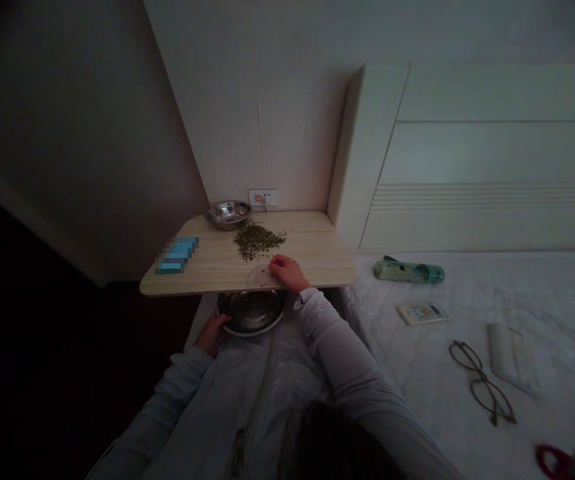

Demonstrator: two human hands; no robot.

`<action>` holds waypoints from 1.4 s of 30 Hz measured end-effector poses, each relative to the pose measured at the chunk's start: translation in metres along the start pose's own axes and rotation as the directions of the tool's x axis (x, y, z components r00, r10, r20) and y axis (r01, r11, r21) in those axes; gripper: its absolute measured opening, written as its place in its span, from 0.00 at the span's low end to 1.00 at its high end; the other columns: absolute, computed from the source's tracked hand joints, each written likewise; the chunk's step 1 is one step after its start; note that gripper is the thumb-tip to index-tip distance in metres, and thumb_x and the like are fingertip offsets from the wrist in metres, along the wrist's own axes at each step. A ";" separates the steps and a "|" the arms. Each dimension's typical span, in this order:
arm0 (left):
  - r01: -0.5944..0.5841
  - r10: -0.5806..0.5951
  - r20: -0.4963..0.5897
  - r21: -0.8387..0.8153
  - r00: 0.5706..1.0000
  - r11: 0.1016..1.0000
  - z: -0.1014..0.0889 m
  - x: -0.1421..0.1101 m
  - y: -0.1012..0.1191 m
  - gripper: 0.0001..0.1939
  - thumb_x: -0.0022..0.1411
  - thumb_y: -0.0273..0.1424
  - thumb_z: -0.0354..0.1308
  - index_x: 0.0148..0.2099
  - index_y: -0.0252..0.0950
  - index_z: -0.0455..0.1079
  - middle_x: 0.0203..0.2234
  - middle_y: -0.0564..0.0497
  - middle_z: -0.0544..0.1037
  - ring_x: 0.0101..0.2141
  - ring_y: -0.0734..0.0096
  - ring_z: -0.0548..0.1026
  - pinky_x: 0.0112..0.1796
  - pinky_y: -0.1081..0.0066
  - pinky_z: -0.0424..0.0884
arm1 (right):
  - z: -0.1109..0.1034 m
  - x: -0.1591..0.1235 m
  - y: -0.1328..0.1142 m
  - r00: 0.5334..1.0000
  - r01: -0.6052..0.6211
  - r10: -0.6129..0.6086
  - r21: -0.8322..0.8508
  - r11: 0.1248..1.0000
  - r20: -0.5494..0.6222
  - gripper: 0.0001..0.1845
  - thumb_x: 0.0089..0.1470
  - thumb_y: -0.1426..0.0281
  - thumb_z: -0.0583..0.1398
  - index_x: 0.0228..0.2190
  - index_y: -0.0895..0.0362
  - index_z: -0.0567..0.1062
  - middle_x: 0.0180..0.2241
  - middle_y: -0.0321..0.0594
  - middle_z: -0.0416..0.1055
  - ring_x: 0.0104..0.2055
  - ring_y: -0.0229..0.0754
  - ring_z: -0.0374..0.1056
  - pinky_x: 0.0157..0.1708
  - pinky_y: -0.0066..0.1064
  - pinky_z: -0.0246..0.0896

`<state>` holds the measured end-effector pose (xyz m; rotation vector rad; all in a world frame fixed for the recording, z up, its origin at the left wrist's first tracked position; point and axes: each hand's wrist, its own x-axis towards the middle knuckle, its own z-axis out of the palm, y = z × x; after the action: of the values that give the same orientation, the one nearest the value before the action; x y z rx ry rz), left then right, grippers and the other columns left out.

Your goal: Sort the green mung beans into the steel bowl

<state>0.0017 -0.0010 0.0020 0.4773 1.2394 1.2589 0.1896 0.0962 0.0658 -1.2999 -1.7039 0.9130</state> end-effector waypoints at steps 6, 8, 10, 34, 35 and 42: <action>-0.030 0.033 0.063 -0.047 0.997 0.998 -0.003 0.005 -0.004 0.19 0.38 0.21 0.53 0.37 0.35 0.64 0.26 0.52 0.74 0.30 0.68 0.72 0.27 0.72 0.67 | -0.002 0.003 0.005 1.000 0.006 -0.009 0.141 0.990 0.023 0.05 0.37 0.70 0.52 0.19 0.59 0.65 0.15 0.30 0.59 0.19 0.31 0.53 0.22 0.24 0.47; -0.032 0.035 0.070 -0.049 0.997 0.998 -0.003 0.004 -0.004 0.19 0.38 0.21 0.53 0.37 0.35 0.64 0.26 0.52 0.74 0.30 0.68 0.72 0.27 0.72 0.67 | -0.003 0.006 0.007 1.000 -0.017 0.018 0.214 0.977 -0.006 0.06 0.37 0.68 0.51 0.19 0.59 0.64 0.15 0.30 0.58 0.19 0.31 0.53 0.21 0.24 0.47; -0.024 0.026 0.054 -0.032 0.998 0.999 -0.001 0.001 -0.002 0.18 0.38 0.21 0.53 0.37 0.34 0.65 0.26 0.52 0.74 0.30 0.68 0.72 0.27 0.72 0.66 | -0.004 0.007 0.009 0.999 -0.025 0.034 0.236 0.971 -0.037 0.07 0.38 0.67 0.51 0.19 0.58 0.64 0.15 0.30 0.59 0.19 0.31 0.53 0.21 0.24 0.47; -0.040 0.036 0.061 0.053 0.997 0.998 0.001 -0.004 0.000 0.16 0.37 0.22 0.53 0.35 0.33 0.65 0.24 0.53 0.74 0.29 0.69 0.72 0.28 0.72 0.65 | -0.008 0.007 0.010 0.994 -0.004 0.017 0.117 0.993 -0.105 0.08 0.39 0.67 0.51 0.22 0.59 0.66 0.18 0.32 0.63 0.22 0.32 0.57 0.26 0.25 0.51; -0.045 0.041 0.076 0.061 0.996 0.997 0.000 -0.002 -0.001 0.17 0.37 0.22 0.53 0.35 0.33 0.65 0.23 0.53 0.73 0.29 0.68 0.72 0.28 0.72 0.65 | -0.010 0.008 0.012 0.989 -0.006 0.022 0.112 0.994 -0.143 0.08 0.39 0.67 0.51 0.22 0.59 0.66 0.19 0.32 0.64 0.23 0.32 0.57 0.27 0.25 0.52; -0.038 0.021 0.112 0.153 0.993 0.988 -0.006 0.006 -0.008 0.19 0.38 0.22 0.53 0.38 0.34 0.65 0.25 0.52 0.74 0.30 0.66 0.72 0.30 0.70 0.65 | -0.018 0.009 0.021 0.972 -0.029 0.029 0.003 1.000 -0.231 0.08 0.39 0.68 0.52 0.24 0.59 0.67 0.21 0.34 0.66 0.25 0.33 0.60 0.30 0.27 0.54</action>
<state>-0.0013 -0.0006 -0.0089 0.6714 1.2452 1.1504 0.2126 0.1111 0.0564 -1.3778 -1.5074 0.7456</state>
